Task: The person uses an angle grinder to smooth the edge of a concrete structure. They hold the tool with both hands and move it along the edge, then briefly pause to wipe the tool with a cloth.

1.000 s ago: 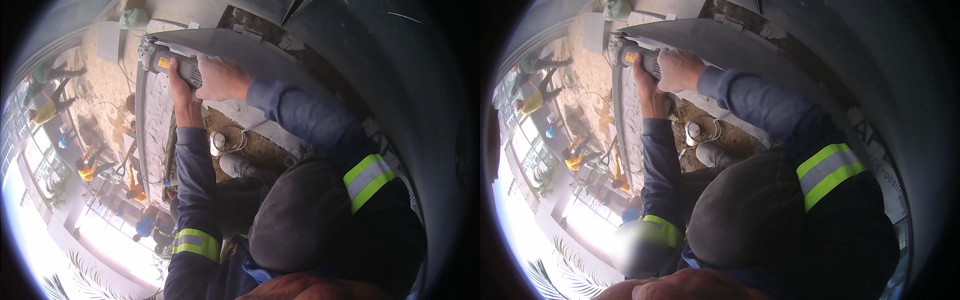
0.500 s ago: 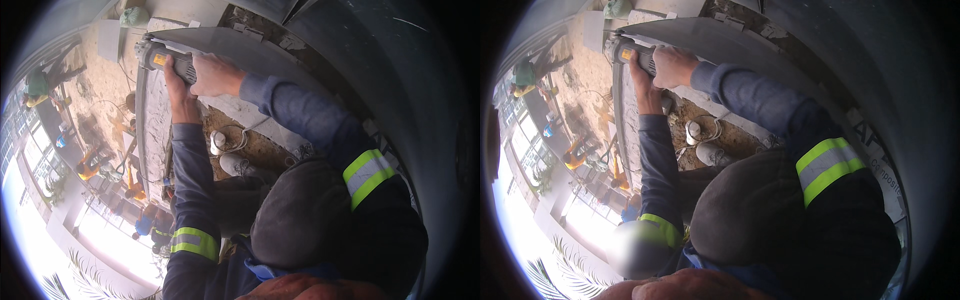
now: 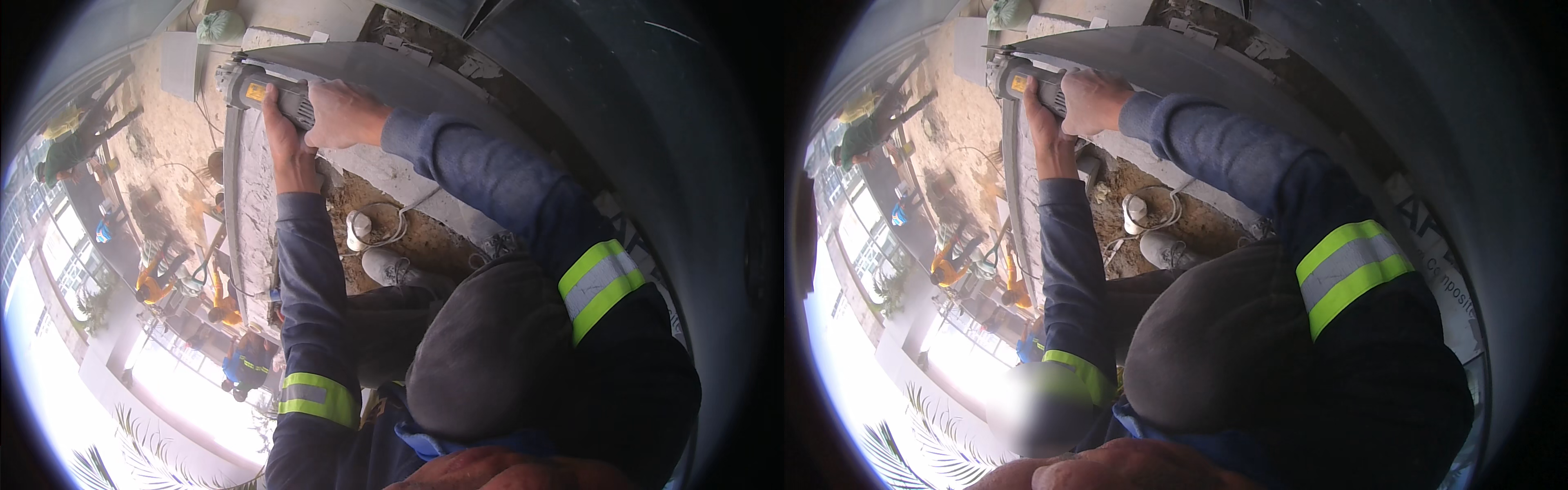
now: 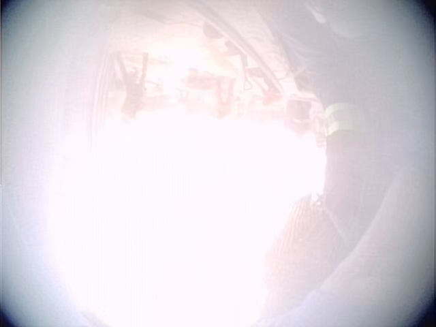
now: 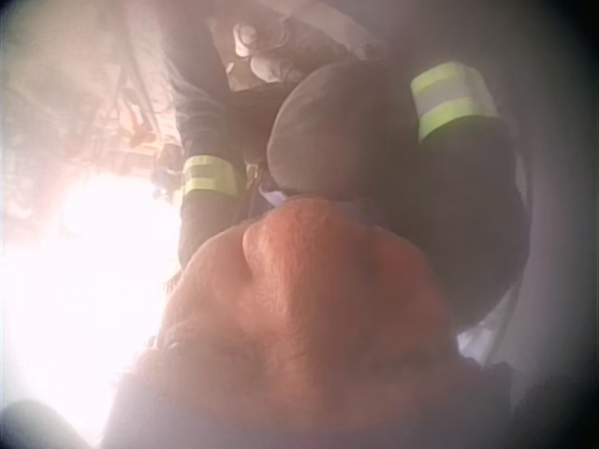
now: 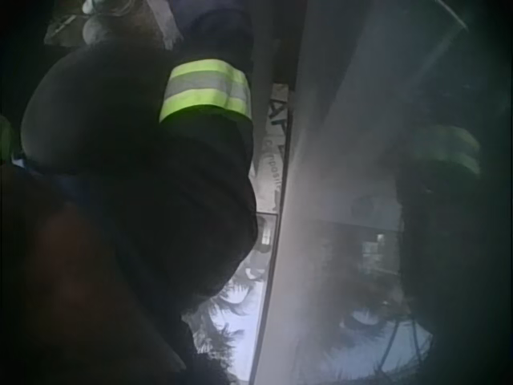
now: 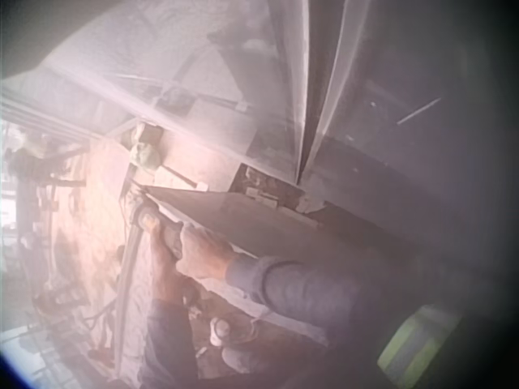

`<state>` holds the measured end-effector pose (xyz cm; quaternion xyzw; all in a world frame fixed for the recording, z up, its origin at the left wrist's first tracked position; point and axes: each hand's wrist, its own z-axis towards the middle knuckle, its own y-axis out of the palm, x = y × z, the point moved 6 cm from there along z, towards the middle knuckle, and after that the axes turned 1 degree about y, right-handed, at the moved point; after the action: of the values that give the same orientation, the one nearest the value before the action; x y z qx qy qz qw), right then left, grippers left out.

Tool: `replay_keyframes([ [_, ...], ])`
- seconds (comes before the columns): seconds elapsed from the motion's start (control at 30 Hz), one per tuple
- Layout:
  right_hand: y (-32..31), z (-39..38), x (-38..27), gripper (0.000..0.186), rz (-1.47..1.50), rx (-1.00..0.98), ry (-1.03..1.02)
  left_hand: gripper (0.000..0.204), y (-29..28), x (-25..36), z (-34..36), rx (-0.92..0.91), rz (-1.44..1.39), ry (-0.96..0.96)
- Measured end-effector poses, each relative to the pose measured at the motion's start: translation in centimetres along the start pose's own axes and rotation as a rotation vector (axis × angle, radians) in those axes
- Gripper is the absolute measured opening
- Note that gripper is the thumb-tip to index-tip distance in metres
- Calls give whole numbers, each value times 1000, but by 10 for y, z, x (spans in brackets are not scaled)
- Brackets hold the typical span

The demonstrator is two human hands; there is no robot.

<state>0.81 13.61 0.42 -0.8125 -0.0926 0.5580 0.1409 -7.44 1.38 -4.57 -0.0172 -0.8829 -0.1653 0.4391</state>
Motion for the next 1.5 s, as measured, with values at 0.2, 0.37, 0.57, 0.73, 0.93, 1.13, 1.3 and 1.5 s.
replay_keyframes([
  [0.2, 5, -5, 8, 55, 34, 25, -4, 48, 4, -5, -8, -1, -11, 22],
  [0.37, -1, -22, 12, 55, 27, 24, -10, 48, 13, -11, -25, -14, -19, -22],
  [0.57, -11, -35, 11, 54, 6, -6, 13, 42, 24, -17, -41, 60, -59, -43],
  [0.73, -10, -30, 11, 57, 36, -41, 34, 48, 18, -18, -37, 32, -59, -29],
  [0.93, -8, -21, 12, 62, 59, -35, 36, 40, 24, -13, -32, -20, -129, -8],
  [1.13, -7, -12, 7, 65, 89, -42, 46, 33, 22, -3, -30, 55, -106, 8],
  [1.3, -4, -7, 5, 69, 82, -61, 72, 36, 12, -6, -20, 52, -83, 2],
  [1.5, -3, -5, 5, 69, 128, -57, 42, 36, 5, -5, -13, 19, -106, 3],
])
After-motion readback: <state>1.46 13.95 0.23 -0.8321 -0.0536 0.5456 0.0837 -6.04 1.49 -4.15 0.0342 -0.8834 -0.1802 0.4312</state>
